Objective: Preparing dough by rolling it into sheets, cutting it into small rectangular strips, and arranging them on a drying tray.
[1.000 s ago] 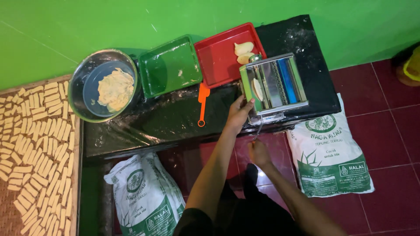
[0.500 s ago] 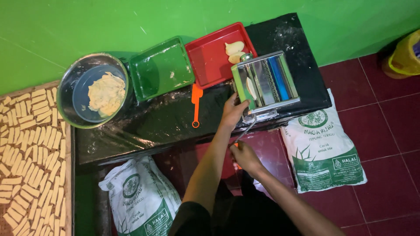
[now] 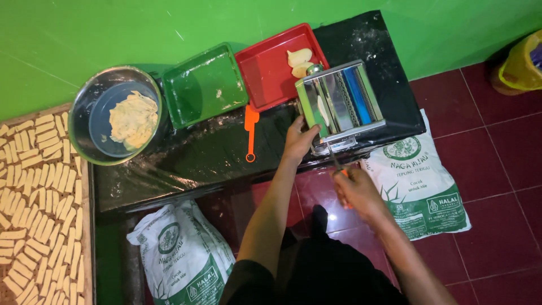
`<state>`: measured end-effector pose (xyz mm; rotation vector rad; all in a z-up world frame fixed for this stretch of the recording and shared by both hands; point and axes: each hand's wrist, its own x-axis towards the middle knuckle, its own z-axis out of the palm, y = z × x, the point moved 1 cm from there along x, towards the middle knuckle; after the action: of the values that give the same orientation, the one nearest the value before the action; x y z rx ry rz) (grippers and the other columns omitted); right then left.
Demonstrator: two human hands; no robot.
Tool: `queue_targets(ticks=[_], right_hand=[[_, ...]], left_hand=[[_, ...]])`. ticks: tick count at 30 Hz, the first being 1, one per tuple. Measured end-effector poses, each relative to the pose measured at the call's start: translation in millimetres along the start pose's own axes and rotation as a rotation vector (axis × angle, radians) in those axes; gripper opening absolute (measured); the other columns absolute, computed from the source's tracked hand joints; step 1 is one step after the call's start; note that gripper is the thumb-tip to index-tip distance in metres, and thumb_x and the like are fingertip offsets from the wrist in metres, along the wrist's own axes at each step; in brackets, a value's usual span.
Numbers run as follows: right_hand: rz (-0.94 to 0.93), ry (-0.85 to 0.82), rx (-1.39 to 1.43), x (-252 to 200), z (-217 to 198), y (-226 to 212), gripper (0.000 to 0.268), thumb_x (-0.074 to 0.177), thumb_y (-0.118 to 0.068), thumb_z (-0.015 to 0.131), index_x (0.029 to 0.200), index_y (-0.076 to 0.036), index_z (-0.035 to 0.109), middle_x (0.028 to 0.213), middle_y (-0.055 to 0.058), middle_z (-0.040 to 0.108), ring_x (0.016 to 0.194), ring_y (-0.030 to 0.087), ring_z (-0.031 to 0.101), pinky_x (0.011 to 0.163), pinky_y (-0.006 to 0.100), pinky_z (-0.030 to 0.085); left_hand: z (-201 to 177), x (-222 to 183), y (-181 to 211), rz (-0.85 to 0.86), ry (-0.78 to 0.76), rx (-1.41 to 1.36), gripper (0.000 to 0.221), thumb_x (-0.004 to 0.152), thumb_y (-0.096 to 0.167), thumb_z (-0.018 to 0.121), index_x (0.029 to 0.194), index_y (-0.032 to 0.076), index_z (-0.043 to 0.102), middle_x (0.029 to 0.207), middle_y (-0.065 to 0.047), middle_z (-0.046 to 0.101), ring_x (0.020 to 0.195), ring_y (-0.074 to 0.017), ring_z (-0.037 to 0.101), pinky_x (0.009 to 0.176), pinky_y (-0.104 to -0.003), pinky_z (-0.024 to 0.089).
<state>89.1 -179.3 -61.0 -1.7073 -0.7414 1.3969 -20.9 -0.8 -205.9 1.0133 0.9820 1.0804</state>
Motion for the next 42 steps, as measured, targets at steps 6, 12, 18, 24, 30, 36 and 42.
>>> queue_targets(ticks=[6,12,18,24,30,36,42], right_hand=[[-0.077,0.11,0.047,6,-23,-1,0.02,0.093,-0.009,0.059,0.078,0.004,0.058,0.052,0.01,0.039,0.03,0.019,0.041,0.026,0.034,0.036],[-0.123,0.161,-0.026,25,-56,11,0.02,0.094,-0.006,0.056,0.076,0.003,0.059,0.05,0.012,0.041,0.031,0.02,0.041,0.027,0.035,0.035],[-0.084,0.238,-0.154,38,-68,20,0.019,0.092,-0.011,0.058,0.076,0.001,0.058,0.05,0.012,0.043,0.034,0.02,0.042,0.031,0.034,0.036],[-0.104,0.265,-0.576,82,-76,85,0.041,0.099,-0.031,0.057,0.11,0.006,0.072,0.09,0.035,0.07,0.099,0.057,0.066,0.083,0.067,0.048],[0.067,0.188,-0.709,106,-34,120,0.053,0.1,-0.036,0.049,0.124,0.008,0.068,0.112,0.036,0.072,0.119,0.053,0.063,0.106,0.062,0.047],[0.061,0.122,-0.788,140,-4,181,0.046,0.096,-0.039,0.05,0.098,-0.004,0.08,0.096,0.021,0.078,0.11,0.044,0.07,0.094,0.058,0.056],[0.19,-0.139,-0.394,111,48,147,0.046,0.098,-0.028,0.047,0.105,0.007,0.074,0.088,0.033,0.073,0.066,0.037,0.076,0.053,0.039,0.066]], left_hand=[[-2,3,-6,-0.002,-0.002,-0.023,0.059,0.081,0.013,0.083,0.134,0.001,0.061,0.115,-0.02,0.068,0.106,-0.0281,0.064,0.093,-0.045,0.056],[8,-1,-3,-0.044,0.065,-0.088,0.06,0.081,0.011,0.079,0.136,0.0,0.057,0.112,-0.022,0.065,0.103,-0.0312,0.063,0.091,-0.047,0.056],[20,-5,-3,-0.051,0.092,-0.088,0.066,0.082,0.013,0.076,0.141,-0.003,0.051,0.113,-0.023,0.063,0.105,-0.032,0.062,0.093,-0.047,0.054],[30,-11,9,-0.045,0.116,-0.076,0.063,0.085,0.013,0.072,0.141,-0.004,0.048,0.113,-0.022,0.059,0.107,-0.0304,0.058,0.093,-0.046,0.053],[38,-10,0,-0.076,0.19,-0.028,0.06,0.084,0.018,0.07,0.139,0.005,0.049,0.109,-0.015,0.059,0.104,-0.0264,0.059,0.087,-0.044,0.05],[41,-6,11,-0.126,0.226,-0.254,0.06,0.073,0.005,0.067,0.131,0.005,0.053,0.108,-0.011,0.055,0.099,-0.0264,0.053,0.086,-0.039,0.046],[45,-10,47,-0.216,0.188,-0.318,0.065,0.059,0.002,0.064,0.123,0.011,0.059,0.098,-0.006,0.055,0.085,-0.0222,0.053,0.07,-0.033,0.041]])
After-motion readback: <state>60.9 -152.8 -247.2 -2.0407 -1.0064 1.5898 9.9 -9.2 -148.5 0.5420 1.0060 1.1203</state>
